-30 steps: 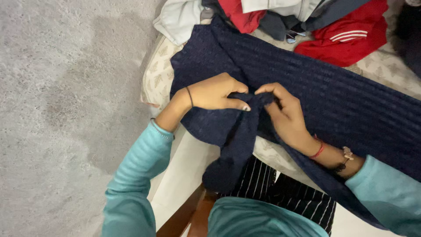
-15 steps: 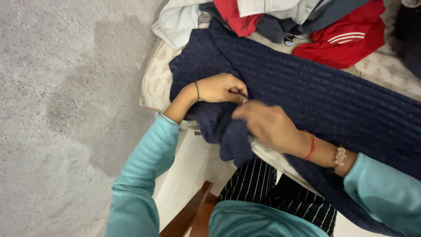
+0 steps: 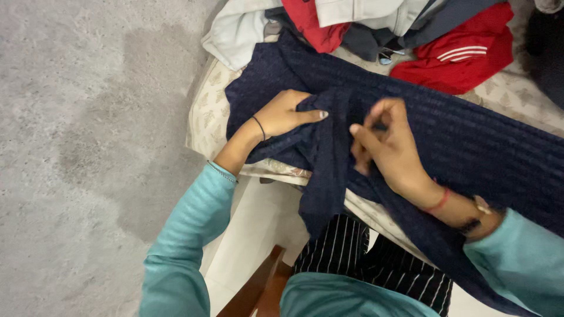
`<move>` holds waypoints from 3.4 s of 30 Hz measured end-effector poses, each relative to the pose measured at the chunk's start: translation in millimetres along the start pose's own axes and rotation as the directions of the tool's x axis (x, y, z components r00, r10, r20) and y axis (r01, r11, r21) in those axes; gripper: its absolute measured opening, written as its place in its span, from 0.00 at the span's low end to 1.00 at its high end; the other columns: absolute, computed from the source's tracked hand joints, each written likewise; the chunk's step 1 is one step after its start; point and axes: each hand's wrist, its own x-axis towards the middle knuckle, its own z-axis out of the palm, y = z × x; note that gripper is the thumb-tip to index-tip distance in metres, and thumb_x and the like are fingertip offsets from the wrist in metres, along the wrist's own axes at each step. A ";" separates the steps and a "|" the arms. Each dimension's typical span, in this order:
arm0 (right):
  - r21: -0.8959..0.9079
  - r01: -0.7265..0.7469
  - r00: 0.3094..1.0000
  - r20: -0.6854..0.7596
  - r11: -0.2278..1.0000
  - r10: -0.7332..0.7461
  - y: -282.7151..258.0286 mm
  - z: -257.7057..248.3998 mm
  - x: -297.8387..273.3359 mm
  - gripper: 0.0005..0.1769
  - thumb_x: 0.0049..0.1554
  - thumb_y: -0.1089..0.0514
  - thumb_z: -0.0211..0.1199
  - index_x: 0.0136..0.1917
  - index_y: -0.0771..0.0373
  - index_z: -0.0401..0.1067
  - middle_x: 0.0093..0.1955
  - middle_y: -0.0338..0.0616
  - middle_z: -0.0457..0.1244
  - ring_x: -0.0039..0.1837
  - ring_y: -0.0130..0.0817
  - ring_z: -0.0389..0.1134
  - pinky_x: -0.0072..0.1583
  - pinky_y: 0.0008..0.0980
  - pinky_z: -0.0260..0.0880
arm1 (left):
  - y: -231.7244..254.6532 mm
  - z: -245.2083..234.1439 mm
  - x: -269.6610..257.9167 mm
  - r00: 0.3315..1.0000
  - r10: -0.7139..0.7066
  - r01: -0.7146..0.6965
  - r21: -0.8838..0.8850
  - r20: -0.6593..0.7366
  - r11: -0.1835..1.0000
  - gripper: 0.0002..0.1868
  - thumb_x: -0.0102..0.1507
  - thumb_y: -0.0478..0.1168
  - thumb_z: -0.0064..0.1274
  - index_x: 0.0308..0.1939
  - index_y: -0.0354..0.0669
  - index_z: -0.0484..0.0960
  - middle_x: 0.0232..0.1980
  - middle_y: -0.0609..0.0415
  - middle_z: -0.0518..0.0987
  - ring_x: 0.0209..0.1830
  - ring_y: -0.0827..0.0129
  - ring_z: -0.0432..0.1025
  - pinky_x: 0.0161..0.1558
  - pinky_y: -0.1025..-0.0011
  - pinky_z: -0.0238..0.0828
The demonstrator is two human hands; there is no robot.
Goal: The person folds a dark blue garment on a bed by smoothing the fabric, folding the edges inward, and then folding it into a compact rectangular shape.
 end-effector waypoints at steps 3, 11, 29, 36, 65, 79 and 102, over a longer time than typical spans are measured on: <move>-0.481 0.127 0.985 0.166 0.868 -0.052 2.6 -15.6 -18.3 0.10 0.61 0.56 0.67 0.42 0.63 0.71 0.28 0.38 0.62 0.25 0.26 0.58 0.29 0.30 0.57 | -17.1 0.9 5.5 1.000 -0.025 0.026 -0.129 0.007 0.991 0.18 0.64 0.48 0.60 0.45 0.35 0.86 0.36 0.61 0.85 0.37 0.80 0.74 0.43 0.75 0.74; -0.579 0.614 0.788 0.485 0.537 -0.378 9.8 4.9 -23.7 0.13 0.59 0.53 0.64 0.41 0.64 0.71 0.32 0.43 0.62 0.29 0.28 0.63 0.33 0.30 0.62 | -23.2 0.6 7.8 0.998 -0.069 0.069 -0.045 0.001 0.997 0.18 0.65 0.48 0.60 0.43 0.33 0.86 0.31 0.62 0.79 0.34 0.81 0.68 0.39 0.74 0.70; -0.734 0.630 0.735 0.458 0.255 -0.500 -31.6 -23.7 61.7 0.40 0.48 0.50 0.78 0.69 0.68 0.69 0.55 0.60 0.66 0.56 0.54 0.69 0.56 0.42 0.69 | -6.1 -25.0 -18.6 0.966 0.130 -0.156 0.104 0.224 0.982 0.46 0.63 0.57 0.61 0.73 0.28 0.61 0.67 0.36 0.73 0.68 0.56 0.69 0.66 0.65 0.64; -0.640 0.611 0.792 0.487 0.466 -0.369 -19.9 -14.8 91.8 0.33 0.48 0.52 0.78 0.62 0.67 0.73 0.56 0.54 0.69 0.57 0.48 0.73 0.59 0.41 0.71 | 22.7 -37.6 -32.8 0.975 0.039 -0.099 0.273 0.218 0.957 0.43 0.59 0.58 0.61 0.71 0.37 0.68 0.60 0.41 0.82 0.61 0.59 0.78 0.62 0.68 0.73; -0.711 0.583 0.811 0.479 0.393 -0.337 19.5 -69.2 81.8 0.44 0.62 0.44 0.62 0.80 0.70 0.51 0.81 0.68 0.46 0.81 0.59 0.48 0.77 0.47 0.51 | -10.4 -19.7 -59.5 0.745 0.228 0.444 0.722 -0.626 0.531 0.14 0.60 0.37 0.58 0.50 0.45 0.77 0.50 0.49 0.81 0.41 0.50 0.76 0.40 0.53 0.72; -0.816 0.476 0.879 0.440 0.327 -0.181 -20.9 -136.4 -87.4 0.22 0.55 0.49 0.66 0.60 0.58 0.74 0.71 0.49 0.62 0.72 0.46 0.63 0.68 0.41 0.65 | 77.3 53.5 11.3 0.876 0.461 -0.463 0.506 0.139 0.727 0.21 0.58 0.32 0.61 0.55 0.44 0.79 0.53 0.48 0.77 0.46 0.54 0.75 0.46 0.62 0.73; -0.879 0.474 0.828 0.421 0.061 -0.369 -22.0 -115.9 -132.1 0.13 0.46 0.65 0.64 0.47 0.70 0.75 0.45 0.52 0.69 0.44 0.44 0.73 0.43 0.37 0.74 | 90.7 71.7 37.0 0.748 0.563 -0.660 0.490 0.352 0.570 0.13 0.61 0.47 0.61 0.42 0.43 0.83 0.42 0.53 0.80 0.48 0.56 0.73 0.53 0.57 0.69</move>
